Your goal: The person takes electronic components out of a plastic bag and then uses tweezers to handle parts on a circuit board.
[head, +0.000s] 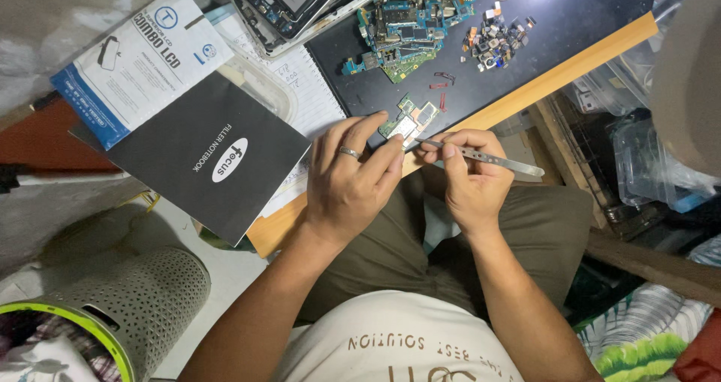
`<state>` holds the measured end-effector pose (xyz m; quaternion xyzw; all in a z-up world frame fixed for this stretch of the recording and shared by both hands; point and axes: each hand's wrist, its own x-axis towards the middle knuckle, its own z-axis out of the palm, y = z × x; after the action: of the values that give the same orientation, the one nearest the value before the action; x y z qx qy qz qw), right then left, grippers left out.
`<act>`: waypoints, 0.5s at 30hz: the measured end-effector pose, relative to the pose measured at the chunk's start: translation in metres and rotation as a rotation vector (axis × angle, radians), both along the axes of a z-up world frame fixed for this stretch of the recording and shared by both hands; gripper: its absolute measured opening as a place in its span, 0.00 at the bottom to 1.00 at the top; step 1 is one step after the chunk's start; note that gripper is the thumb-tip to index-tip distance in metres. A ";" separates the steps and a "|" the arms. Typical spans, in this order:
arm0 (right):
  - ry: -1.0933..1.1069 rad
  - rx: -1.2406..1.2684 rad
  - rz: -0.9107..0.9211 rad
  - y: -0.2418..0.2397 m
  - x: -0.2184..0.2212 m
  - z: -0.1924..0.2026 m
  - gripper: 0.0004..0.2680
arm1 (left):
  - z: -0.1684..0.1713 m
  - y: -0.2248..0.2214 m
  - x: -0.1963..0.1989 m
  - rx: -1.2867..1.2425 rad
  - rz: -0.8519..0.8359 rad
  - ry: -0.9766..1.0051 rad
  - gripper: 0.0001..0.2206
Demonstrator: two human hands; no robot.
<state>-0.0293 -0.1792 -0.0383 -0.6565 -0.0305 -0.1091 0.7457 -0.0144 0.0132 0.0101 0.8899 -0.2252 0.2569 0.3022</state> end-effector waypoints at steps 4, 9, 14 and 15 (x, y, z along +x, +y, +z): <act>0.014 0.003 -0.005 -0.001 0.000 -0.002 0.03 | 0.000 0.000 0.001 0.004 -0.002 -0.007 0.08; 0.029 -0.009 0.004 -0.002 0.000 -0.002 0.03 | -0.001 0.000 0.002 0.011 -0.017 -0.002 0.09; 0.033 0.032 0.026 -0.003 0.001 -0.003 0.03 | -0.002 -0.002 0.001 0.009 -0.008 0.033 0.09; 0.027 0.048 0.012 -0.001 0.001 -0.004 0.03 | -0.002 -0.002 0.001 0.006 -0.003 0.033 0.09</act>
<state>-0.0288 -0.1801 -0.0423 -0.6398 -0.0216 -0.0965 0.7622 -0.0134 0.0110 0.0080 0.8946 -0.2221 0.2410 0.3037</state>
